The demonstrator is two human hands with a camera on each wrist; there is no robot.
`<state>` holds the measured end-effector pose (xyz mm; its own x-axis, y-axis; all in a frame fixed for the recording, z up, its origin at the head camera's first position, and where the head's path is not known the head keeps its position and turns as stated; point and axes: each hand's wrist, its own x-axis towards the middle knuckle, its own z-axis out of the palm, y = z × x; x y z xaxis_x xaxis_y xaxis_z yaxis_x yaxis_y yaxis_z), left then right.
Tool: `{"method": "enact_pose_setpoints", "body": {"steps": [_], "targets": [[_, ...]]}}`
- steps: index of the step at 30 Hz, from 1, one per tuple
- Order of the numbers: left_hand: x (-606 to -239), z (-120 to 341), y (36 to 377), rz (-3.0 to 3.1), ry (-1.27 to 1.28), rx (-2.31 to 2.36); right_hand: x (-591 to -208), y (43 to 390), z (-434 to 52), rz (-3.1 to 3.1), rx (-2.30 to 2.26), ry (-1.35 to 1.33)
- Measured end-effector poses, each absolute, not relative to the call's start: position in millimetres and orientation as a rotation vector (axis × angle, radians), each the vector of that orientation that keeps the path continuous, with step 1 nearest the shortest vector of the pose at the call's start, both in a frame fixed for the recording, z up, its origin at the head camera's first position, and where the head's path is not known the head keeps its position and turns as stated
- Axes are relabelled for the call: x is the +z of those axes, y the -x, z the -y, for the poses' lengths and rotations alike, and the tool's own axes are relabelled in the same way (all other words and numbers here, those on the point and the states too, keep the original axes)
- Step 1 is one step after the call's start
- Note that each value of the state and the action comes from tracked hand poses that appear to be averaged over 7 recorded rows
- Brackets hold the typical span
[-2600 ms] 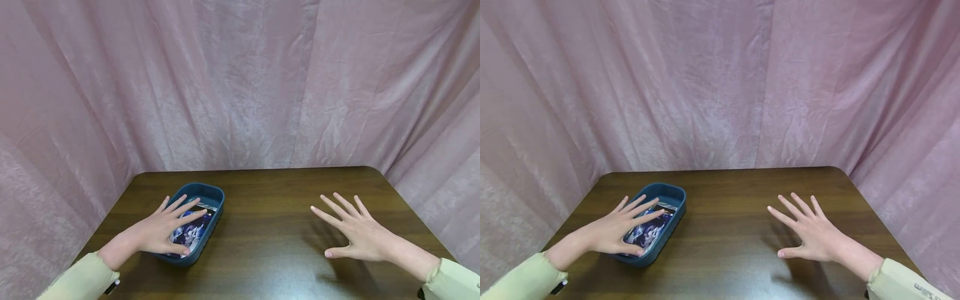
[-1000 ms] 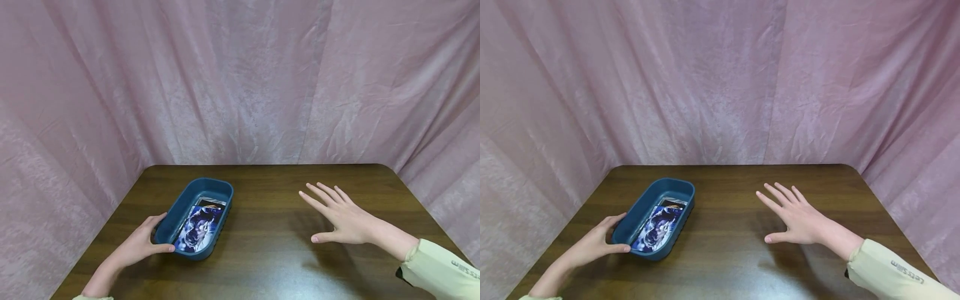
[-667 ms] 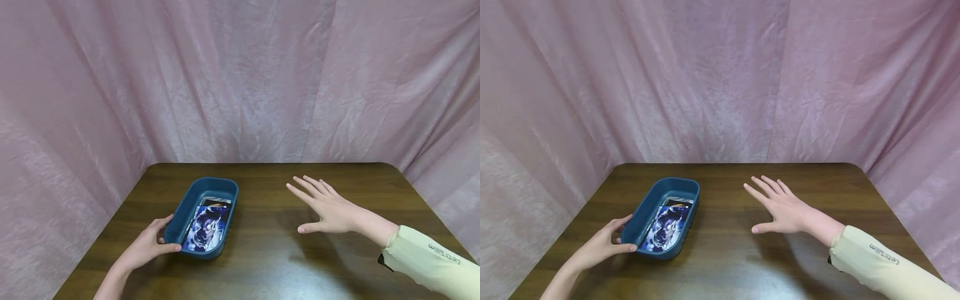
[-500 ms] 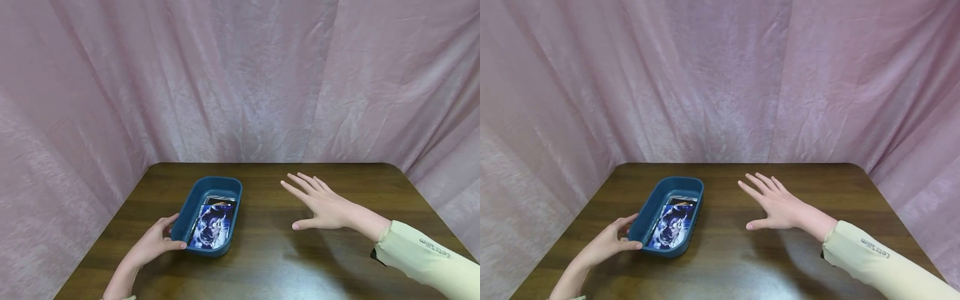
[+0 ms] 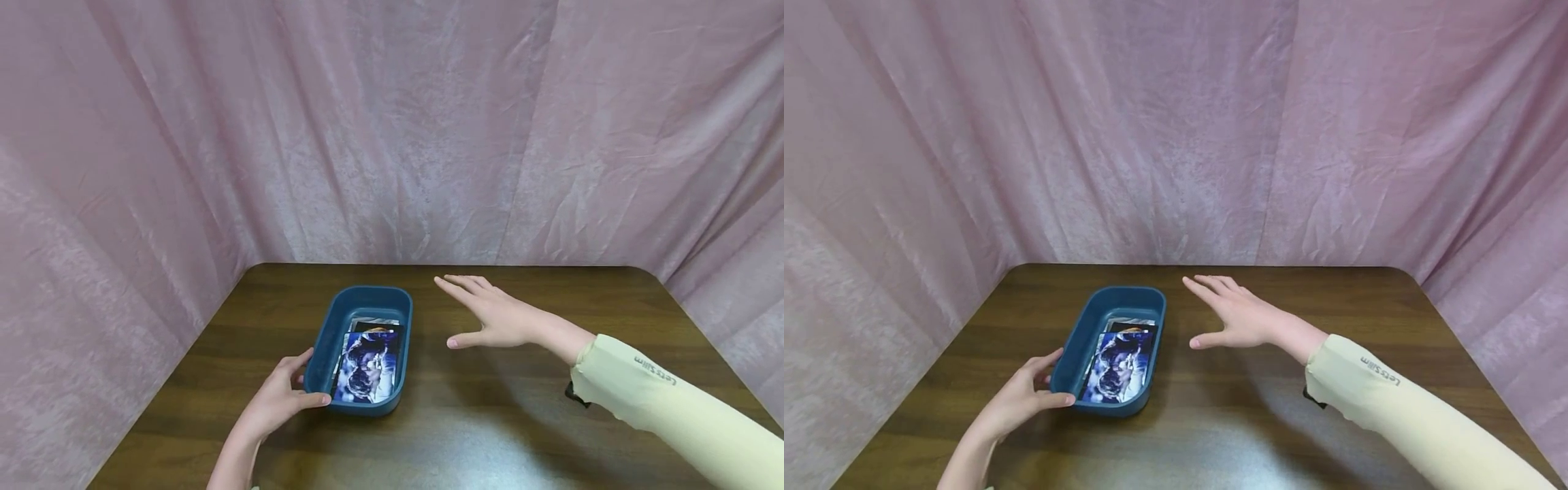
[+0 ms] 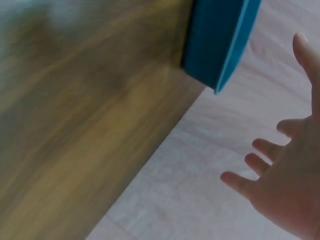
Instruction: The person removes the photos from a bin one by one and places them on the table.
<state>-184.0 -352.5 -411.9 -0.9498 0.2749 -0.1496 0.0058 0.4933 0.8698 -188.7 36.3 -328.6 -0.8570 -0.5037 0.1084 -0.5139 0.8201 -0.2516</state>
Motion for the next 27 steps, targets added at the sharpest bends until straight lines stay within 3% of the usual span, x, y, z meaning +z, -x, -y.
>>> {"method": "enact_pose_setpoints", "body": {"steps": [13, 27], "targets": [[-412.3, 325.0, 175.3, -2.482, -0.209, 1.468, -330.4, 245.0, 17.4, 3.084, 0.708, -0.768], [-412.2, 337.3, 168.5, -2.449, -0.176, 1.459, -362.5, 281.3, 79.2, 3.277, 1.03, -0.597]]}}
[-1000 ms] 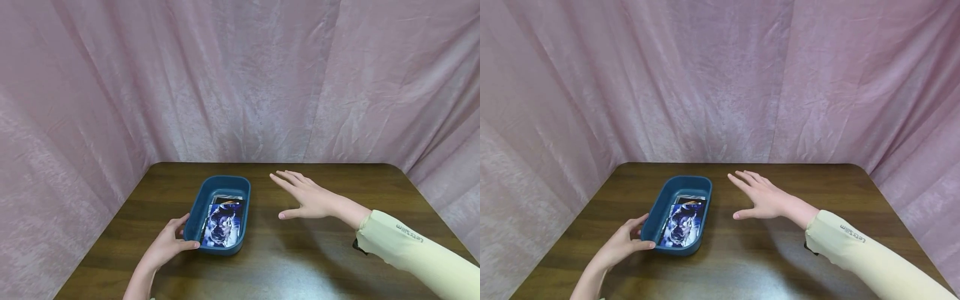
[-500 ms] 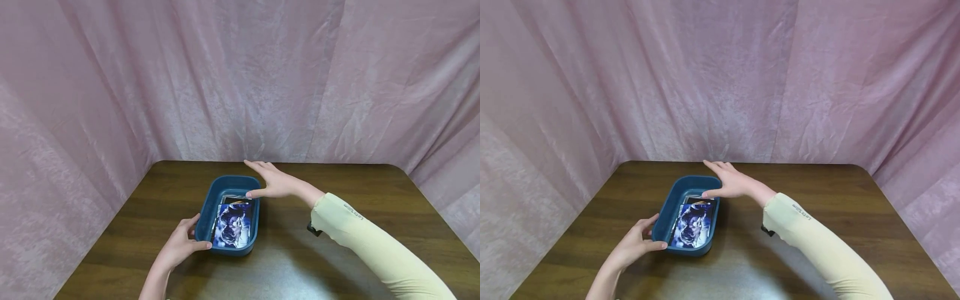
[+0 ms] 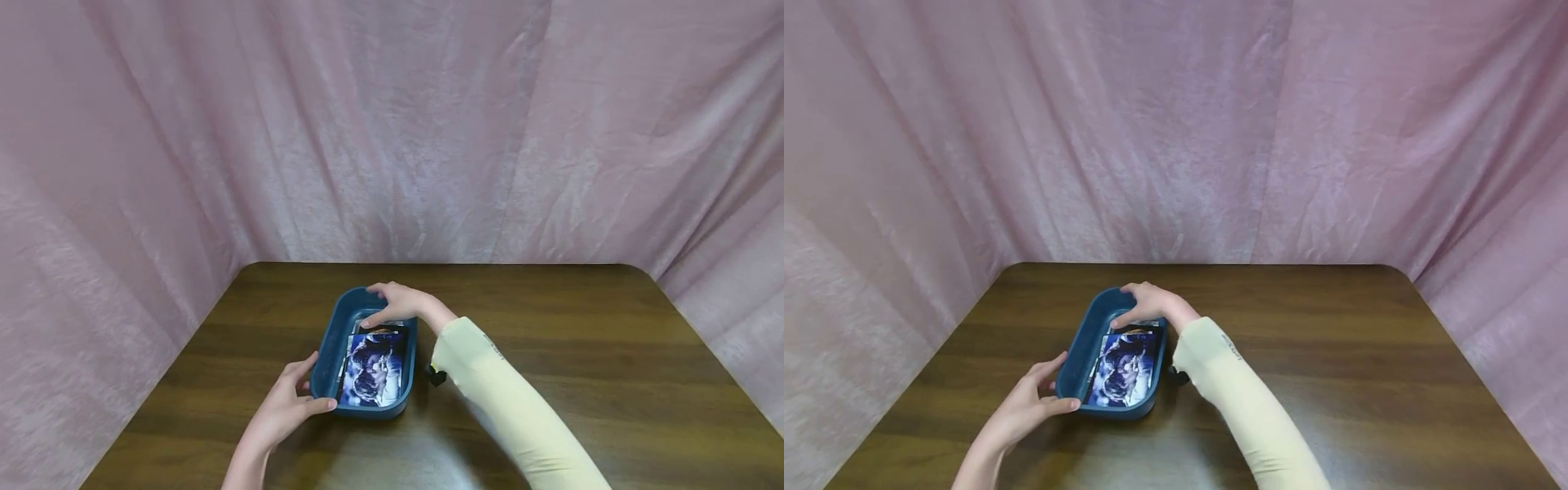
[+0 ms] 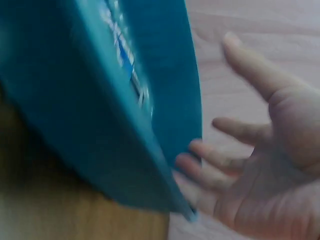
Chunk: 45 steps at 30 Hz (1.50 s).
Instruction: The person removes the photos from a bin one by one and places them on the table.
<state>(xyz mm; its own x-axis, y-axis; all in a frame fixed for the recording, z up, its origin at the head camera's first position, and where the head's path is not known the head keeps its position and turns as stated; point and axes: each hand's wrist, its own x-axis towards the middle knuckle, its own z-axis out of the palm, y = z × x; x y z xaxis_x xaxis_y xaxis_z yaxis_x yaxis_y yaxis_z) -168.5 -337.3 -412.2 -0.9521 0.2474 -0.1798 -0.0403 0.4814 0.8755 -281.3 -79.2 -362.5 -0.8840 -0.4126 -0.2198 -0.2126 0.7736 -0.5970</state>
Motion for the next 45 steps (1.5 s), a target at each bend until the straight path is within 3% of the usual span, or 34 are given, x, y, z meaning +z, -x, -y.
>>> {"method": "enact_pose_setpoints", "body": {"steps": [7, 14, 36, 45], "targets": [[-412.7, 338.7, 163.4, -2.4, -0.153, 1.531, -375.6, 270.4, 102.5, -2.567, -0.923, 0.127], [-412.7, 334.9, 164.8, -2.377, -0.16, 1.579, -383.5, 268.5, 106.5, -2.441, -0.961, -0.015], [-413.1, 330.0, 165.3, -2.382, -0.165, 1.566, -374.4, 266.3, 119.2, -2.665, -0.567, 0.157], [-415.0, 328.9, 164.2, -2.366, -0.184, 1.585, -374.2, 267.3, 111.7, -2.633, -0.672, 0.143]]}}
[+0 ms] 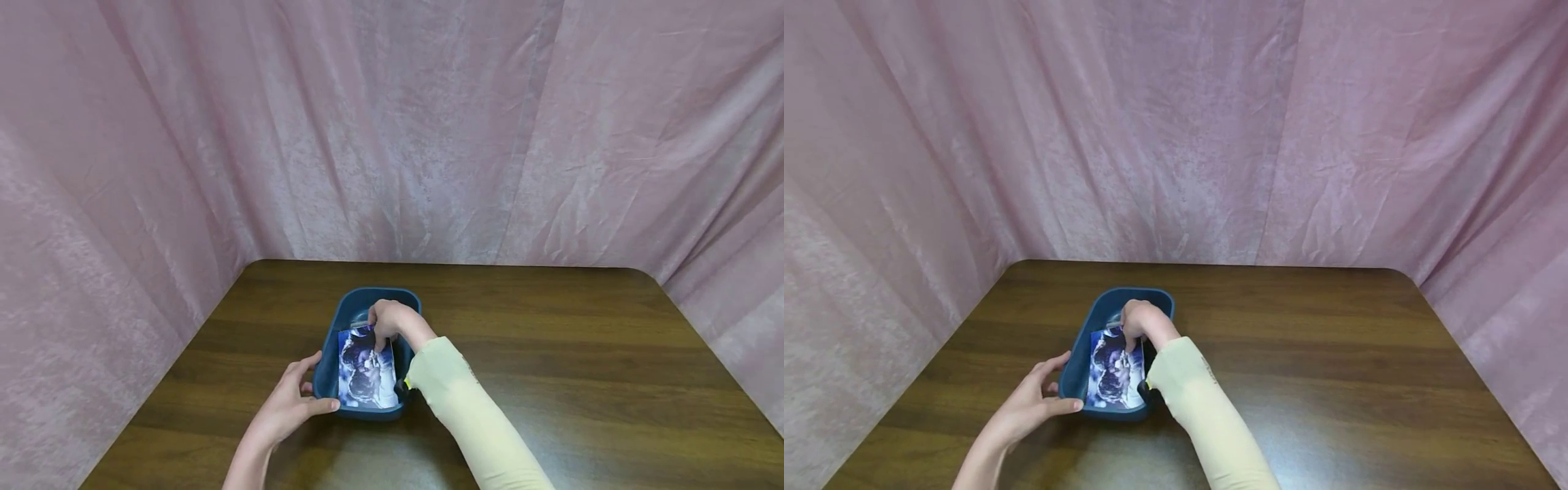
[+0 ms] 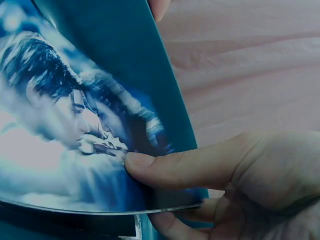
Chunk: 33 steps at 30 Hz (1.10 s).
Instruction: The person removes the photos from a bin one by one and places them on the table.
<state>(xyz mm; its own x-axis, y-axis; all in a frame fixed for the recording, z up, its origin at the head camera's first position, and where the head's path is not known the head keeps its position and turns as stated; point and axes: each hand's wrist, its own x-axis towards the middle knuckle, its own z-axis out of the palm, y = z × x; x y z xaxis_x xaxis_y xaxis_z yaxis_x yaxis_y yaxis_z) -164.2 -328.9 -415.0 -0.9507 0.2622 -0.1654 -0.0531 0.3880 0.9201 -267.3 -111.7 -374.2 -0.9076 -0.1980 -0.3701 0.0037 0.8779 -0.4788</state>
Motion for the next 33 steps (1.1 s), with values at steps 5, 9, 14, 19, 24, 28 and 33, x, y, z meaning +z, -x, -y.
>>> {"method": "enact_pose_setpoints", "body": {"steps": [5, 9, 14, 19, 24, 28, 33], "targets": [[-415.0, 328.8, 163.6, -2.384, -0.17, 1.572, -375.9, 268.1, 105.8, -2.58, -0.834, 0.132], [-414.5, 328.7, 162.9, -2.383, -0.161, 1.565, -376.3, 268.9, 103.3, -2.586, -0.914, 0.112], [-416.3, 329.2, 163.4, -2.39, -0.171, 1.565, -376.0, 271.1, 103.1, -2.608, -0.983, 0.043], [-419.4, 329.2, 164.6, -2.405, -0.19, 1.558, -377.6, 271.3, 101.3, -2.606, -1.049, 0.008], [-419.5, 328.8, 163.8, -2.384, -0.179, 1.574, -380.9, 269.9, 99.7, -2.644, -1.053, -0.016], [-420.6, 328.9, 163.7, -2.378, -0.18, 1.582, -380.7, 269.2, 100.9, -2.773, -0.896, -0.01], [-423.6, 328.4, 161.9, -2.387, -0.177, 1.584, -381.2, 268.6, 102.2, -2.866, -0.761, -0.077]]}}
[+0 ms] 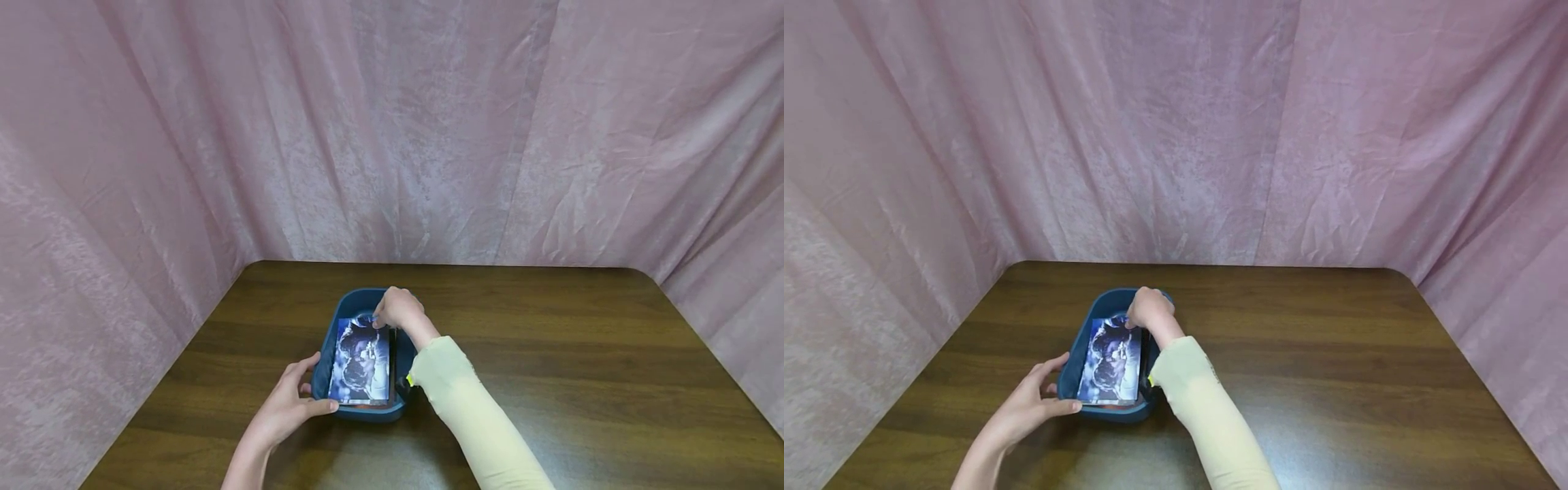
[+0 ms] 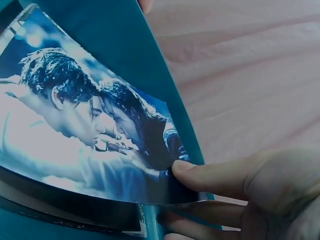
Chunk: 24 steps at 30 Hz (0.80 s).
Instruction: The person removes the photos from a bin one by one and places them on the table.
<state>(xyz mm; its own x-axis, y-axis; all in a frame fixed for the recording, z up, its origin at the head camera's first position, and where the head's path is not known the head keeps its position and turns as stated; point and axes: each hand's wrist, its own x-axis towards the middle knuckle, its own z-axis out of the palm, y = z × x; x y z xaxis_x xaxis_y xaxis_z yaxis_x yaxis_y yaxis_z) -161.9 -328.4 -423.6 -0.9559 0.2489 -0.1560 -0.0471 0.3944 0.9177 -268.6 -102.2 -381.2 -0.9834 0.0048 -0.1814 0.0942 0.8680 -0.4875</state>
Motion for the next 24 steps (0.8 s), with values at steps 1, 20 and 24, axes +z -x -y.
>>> {"method": "enact_pose_setpoints", "body": {"steps": [1, 20, 24], "targets": [[-423.5, 328.3, 162.1, -2.386, -0.176, 1.583, -381.0, 269.1, 102.2, -2.871, -0.75, -0.087], [-419.5, 333.1, 160.9, -2.438, -0.168, 1.529, -377.0, 266.3, 97.4, -2.537, -1.035, 0.152], [-417.6, 336.7, 163.1, -2.425, -0.163, 1.53, -371.7, 266.5, 95.9, -2.462, -1.189, 0.15]]}}
